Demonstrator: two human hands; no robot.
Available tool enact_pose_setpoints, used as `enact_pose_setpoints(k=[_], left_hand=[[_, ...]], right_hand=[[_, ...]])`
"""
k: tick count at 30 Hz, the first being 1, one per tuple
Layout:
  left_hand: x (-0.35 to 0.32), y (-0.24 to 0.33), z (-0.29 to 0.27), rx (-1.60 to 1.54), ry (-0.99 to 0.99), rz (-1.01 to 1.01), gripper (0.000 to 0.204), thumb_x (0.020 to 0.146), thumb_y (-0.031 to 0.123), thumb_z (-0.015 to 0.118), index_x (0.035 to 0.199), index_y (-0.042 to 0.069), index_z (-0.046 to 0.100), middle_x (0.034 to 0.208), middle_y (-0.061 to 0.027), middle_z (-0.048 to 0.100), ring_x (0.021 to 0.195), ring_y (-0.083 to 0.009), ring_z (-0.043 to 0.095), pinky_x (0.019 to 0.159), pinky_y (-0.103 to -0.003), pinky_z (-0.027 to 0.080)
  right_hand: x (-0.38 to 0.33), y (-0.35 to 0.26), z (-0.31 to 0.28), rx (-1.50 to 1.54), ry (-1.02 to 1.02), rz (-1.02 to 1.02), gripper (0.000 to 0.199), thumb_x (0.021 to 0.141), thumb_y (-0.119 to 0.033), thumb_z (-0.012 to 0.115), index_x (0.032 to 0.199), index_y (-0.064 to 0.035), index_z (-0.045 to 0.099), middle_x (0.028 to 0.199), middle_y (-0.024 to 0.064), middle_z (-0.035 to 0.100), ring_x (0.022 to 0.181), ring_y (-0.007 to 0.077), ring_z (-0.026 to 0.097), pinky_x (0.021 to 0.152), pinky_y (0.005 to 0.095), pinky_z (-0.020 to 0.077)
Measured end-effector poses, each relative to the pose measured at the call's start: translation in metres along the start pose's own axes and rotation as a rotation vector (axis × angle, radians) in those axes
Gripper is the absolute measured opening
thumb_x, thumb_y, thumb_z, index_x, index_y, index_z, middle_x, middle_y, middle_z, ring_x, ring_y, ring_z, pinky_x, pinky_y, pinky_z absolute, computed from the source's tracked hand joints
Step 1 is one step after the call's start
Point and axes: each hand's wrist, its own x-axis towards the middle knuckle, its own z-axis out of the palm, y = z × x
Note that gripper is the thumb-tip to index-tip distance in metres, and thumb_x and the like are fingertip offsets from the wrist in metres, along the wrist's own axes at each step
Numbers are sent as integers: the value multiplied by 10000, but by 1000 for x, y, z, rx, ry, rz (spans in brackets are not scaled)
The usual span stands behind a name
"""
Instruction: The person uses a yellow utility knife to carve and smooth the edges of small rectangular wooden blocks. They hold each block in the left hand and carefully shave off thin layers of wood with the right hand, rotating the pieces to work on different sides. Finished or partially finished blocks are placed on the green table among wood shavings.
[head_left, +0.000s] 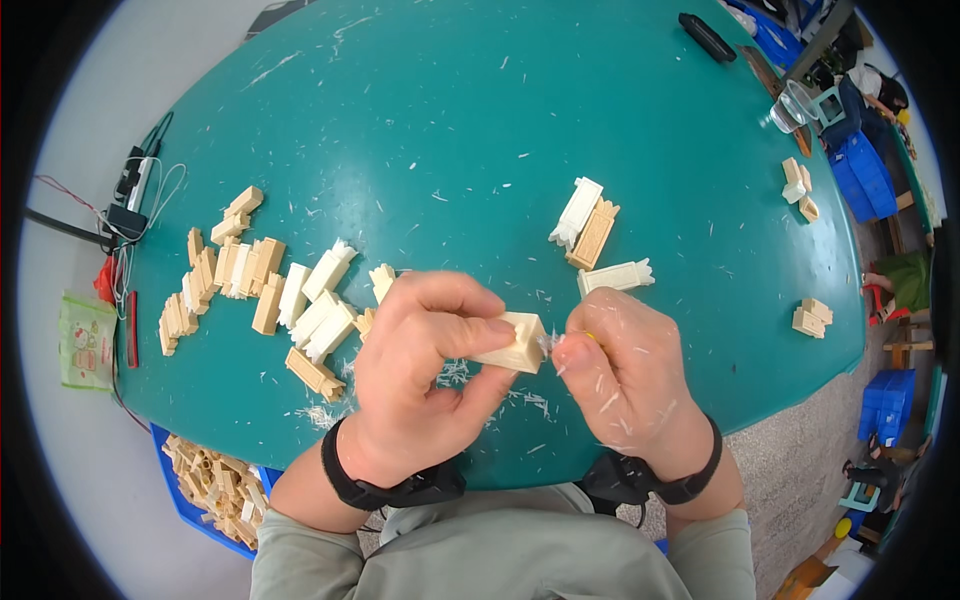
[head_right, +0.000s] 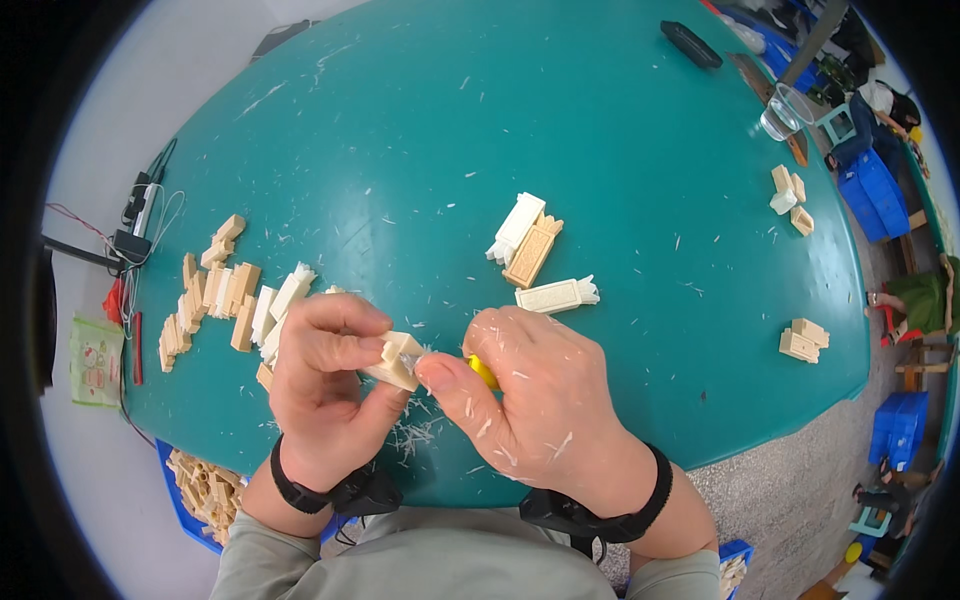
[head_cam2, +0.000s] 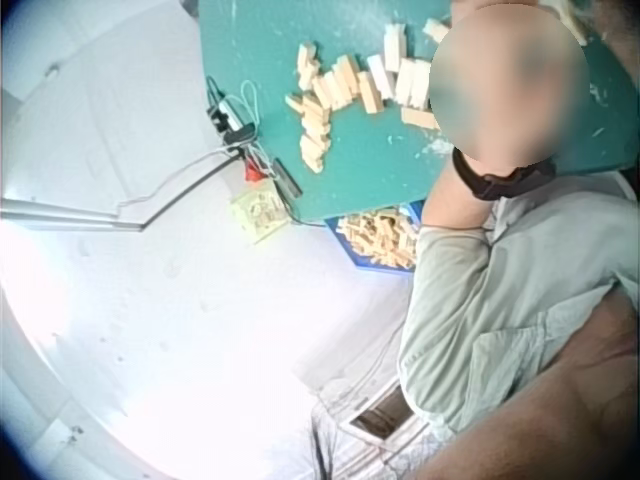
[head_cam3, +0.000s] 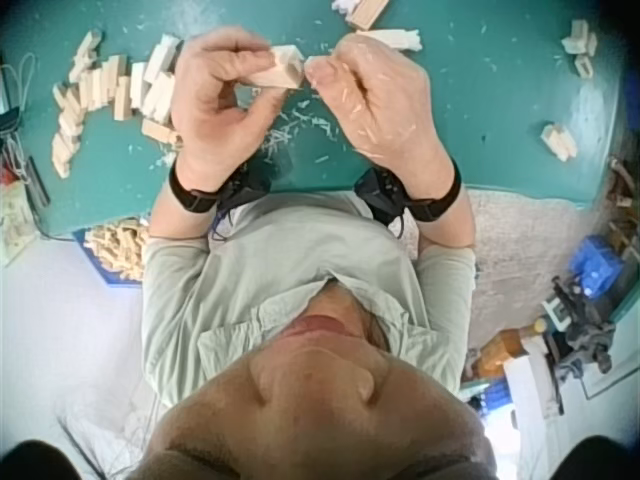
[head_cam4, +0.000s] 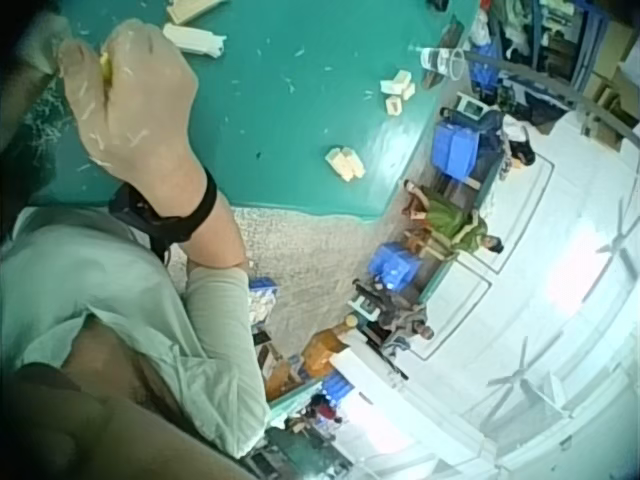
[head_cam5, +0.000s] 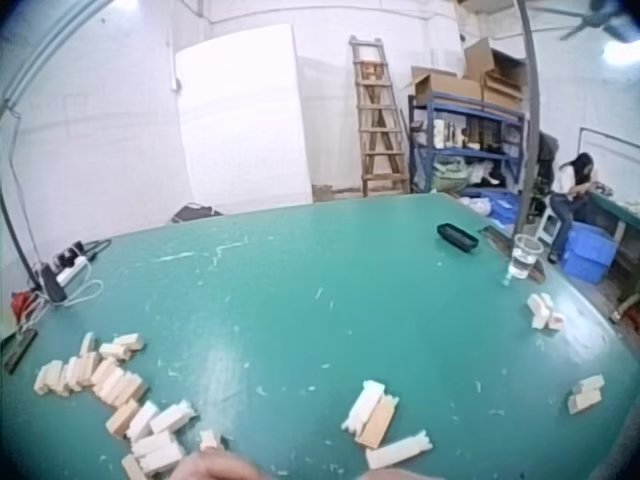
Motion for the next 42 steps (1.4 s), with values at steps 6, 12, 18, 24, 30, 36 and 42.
enact_pose_setpoints(k=[6,12,18,24,30,36,42], left_hand=[[-1,5,0,-78,-45,44,330,629,-60,723,894,51,559,922,-114,573,775,-222,576,625,-298,464],[-3,3,5,-406,-20,-170,369,694,-54,681,1015,22,515,945,-109,569,890,-209,552,712,-298,453],[-2,1,10,-322,-14,-78,388,676,-91,669,1014,18,512,941,-115,581,888,-222,559,720,-300,454],[-1,4,13,-282,56,-11,357,652,-110,670,960,15,539,921,-120,593,880,-239,569,704,-290,454],[10,10,3,236,-281,-216,223,697,-63,646,887,46,604,928,-124,572,859,-272,556,717,-320,449],[22,1,-1,784,-462,-72,194,671,30,699,847,62,623,872,-104,564,820,-297,530,705,-386,446],[44,10,71,487,-588,87,265,678,81,691,917,40,585,897,-85,576,822,-278,537,718,-354,461]], right_hand=[[0,6,1,-101,21,76,314,825,-250,644,661,-34,487,558,89,442,470,257,434,430,344,338],[2,2,-4,238,29,231,321,847,-269,632,698,-23,488,570,79,443,489,175,406,450,295,350],[-1,3,-4,269,-70,166,330,837,-294,647,733,-20,495,569,69,435,495,138,388,453,280,353],[0,2,-7,295,-41,254,308,840,-287,645,766,-20,511,571,63,474,489,108,405,455,260,362],[4,5,-18,394,376,271,170,888,-149,580,791,-21,525,625,-27,472,571,28,386,494,201,346],[3,8,-30,433,518,321,102,895,-95,551,850,-4,538,697,-21,472,632,31,390,558,184,351],[3,9,-33,479,618,233,67,888,-19,508,942,-5,547,790,-8,516,674,31,434,597,173,367]])
